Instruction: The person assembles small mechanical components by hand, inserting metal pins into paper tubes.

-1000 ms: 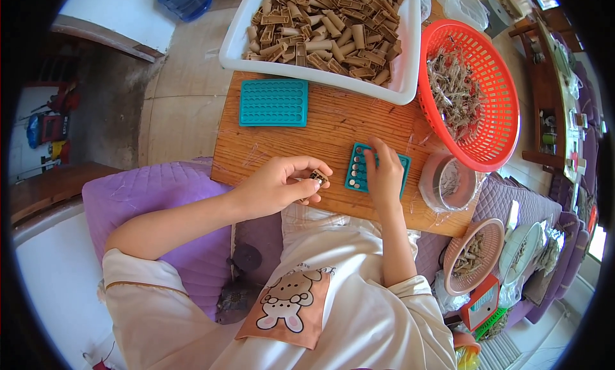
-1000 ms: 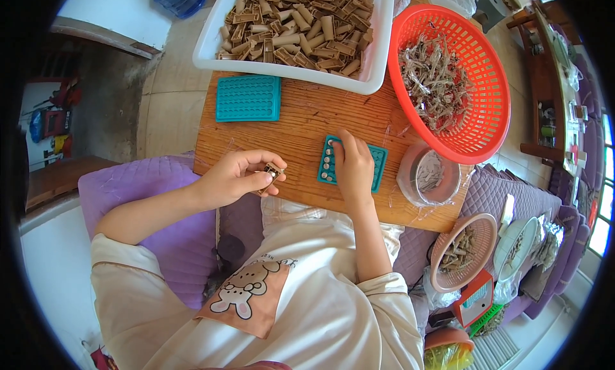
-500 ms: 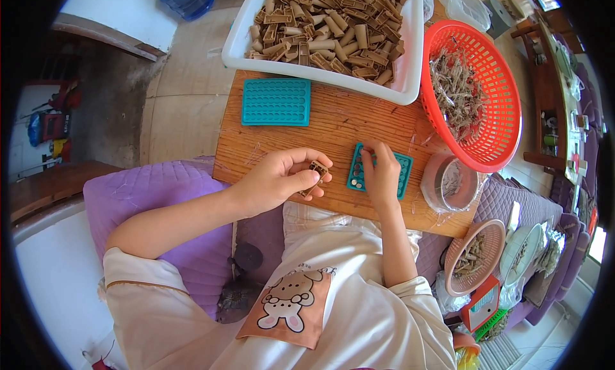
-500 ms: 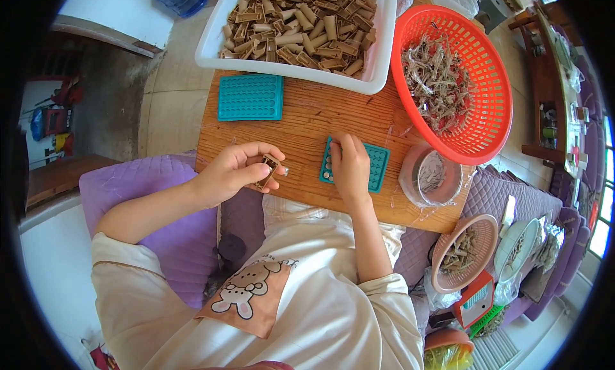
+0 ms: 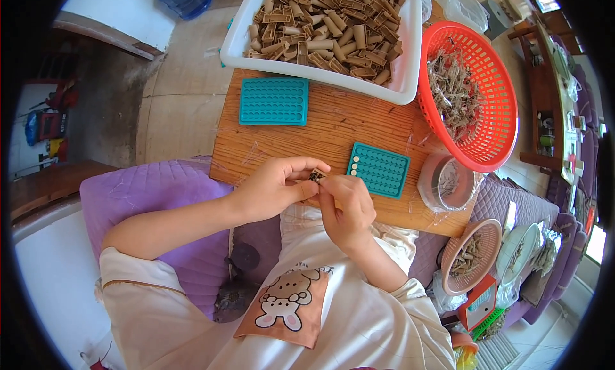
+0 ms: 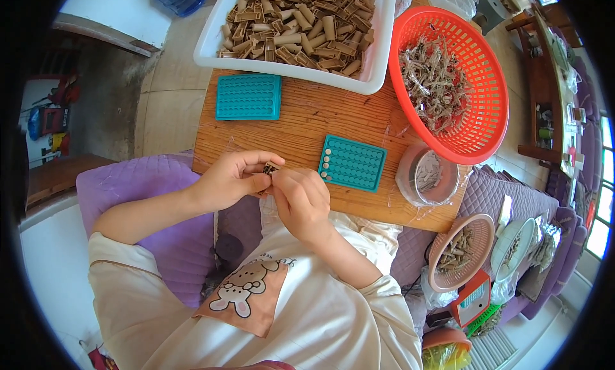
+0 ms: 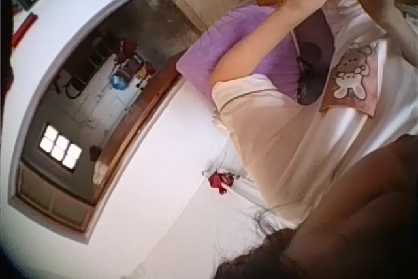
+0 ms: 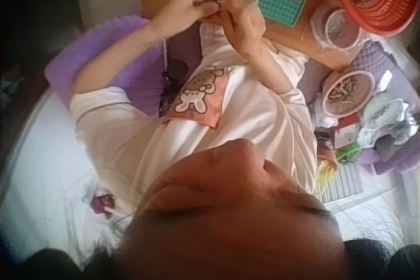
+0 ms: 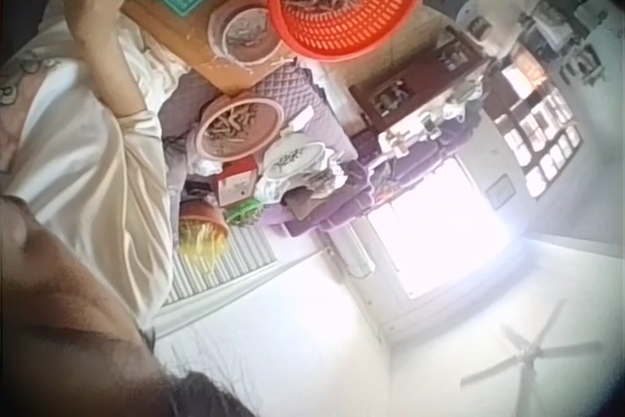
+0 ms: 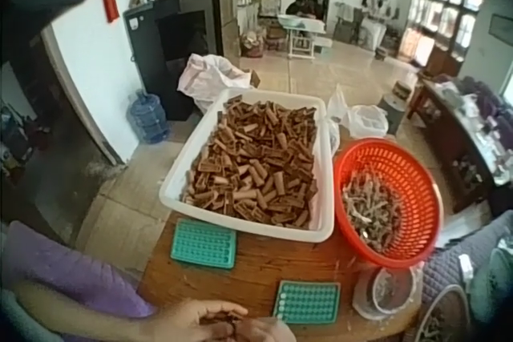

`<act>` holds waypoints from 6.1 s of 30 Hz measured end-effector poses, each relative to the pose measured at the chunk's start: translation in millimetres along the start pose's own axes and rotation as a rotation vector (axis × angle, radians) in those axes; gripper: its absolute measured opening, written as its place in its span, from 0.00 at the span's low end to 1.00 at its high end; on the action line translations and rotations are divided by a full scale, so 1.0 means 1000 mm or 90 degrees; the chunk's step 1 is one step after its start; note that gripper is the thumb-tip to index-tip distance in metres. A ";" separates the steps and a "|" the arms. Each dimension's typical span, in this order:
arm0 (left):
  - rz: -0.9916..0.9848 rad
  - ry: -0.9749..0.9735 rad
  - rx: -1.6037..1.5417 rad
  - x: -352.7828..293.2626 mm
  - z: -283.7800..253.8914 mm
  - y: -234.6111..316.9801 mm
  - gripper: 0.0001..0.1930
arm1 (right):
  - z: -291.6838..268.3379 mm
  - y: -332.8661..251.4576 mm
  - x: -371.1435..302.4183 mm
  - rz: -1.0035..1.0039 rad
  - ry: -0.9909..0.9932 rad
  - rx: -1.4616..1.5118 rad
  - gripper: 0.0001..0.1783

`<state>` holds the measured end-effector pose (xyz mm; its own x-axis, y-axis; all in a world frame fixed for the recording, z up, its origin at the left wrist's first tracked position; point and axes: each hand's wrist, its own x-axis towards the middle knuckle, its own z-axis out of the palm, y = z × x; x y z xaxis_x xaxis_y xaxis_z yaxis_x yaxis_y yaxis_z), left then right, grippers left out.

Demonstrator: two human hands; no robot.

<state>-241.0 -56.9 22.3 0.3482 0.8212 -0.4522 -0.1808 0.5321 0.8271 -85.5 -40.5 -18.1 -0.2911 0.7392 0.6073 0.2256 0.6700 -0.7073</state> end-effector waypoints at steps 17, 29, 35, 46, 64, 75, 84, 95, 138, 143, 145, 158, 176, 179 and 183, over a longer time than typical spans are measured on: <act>-0.149 0.005 -0.002 0.004 -0.006 -0.009 0.15 | -0.025 0.097 -0.031 0.228 -0.195 -0.272 0.10; -0.100 -0.022 -0.006 0.005 -0.008 -0.004 0.18 | -0.020 0.071 -0.010 0.256 -0.134 -0.179 0.15; -0.116 -0.001 -0.008 0.004 -0.007 -0.001 0.17 | -0.019 0.019 0.002 0.359 0.001 0.077 0.14; -0.054 0.038 -0.066 0.006 -0.002 -0.001 0.16 | 0.007 0.010 -0.002 0.016 0.044 -0.008 0.13; -0.001 0.089 0.266 0.001 -0.006 -0.005 0.14 | -0.008 0.007 0.033 0.327 -0.285 0.167 0.15; -0.037 0.035 0.041 -0.001 -0.006 0.023 0.13 | -0.026 0.082 0.120 0.135 -0.125 -0.005 0.05; -0.060 0.029 -0.061 -0.002 -0.005 0.025 0.12 | -0.004 0.165 0.170 0.017 -0.525 -0.570 0.08; -0.021 0.055 -0.206 0.000 -0.006 0.041 0.14 | -0.037 0.099 0.147 0.128 -0.291 -0.182 0.16; 0.414 0.253 0.531 0.004 0.010 0.020 0.20 | 0.026 -0.008 0.033 0.372 -0.069 0.308 0.10; 0.523 0.208 0.570 0.004 0.010 0.022 0.22 | 0.032 -0.020 0.027 0.279 -0.107 0.343 0.04; 0.514 0.187 0.554 0.002 0.014 0.025 0.22 | 0.038 -0.021 0.021 0.236 -0.041 0.284 0.04; 0.117 0.028 0.137 0.013 -0.002 0.018 0.20 | 0.025 0.009 0.002 0.617 -0.294 0.746 0.15; -0.119 -0.092 -0.225 0.026 0.003 0.001 0.14 | -0.207 0.119 0.003 0.513 -0.145 -0.378 0.07; -0.136 -0.096 -0.264 0.029 -0.002 -0.002 0.15 | -0.203 0.138 -0.008 0.402 -0.204 -0.503 0.07; -0.108 -0.043 -0.220 0.029 0.002 0.002 0.15 | -0.195 0.149 -0.013 0.378 -0.322 -0.569 0.07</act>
<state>-229.7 -31.8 11.4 0.4577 0.7058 -0.5406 -0.4098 0.7071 0.5762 133.4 63.0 -61.0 -0.2100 0.9740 -0.0845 0.9604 0.1893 -0.2046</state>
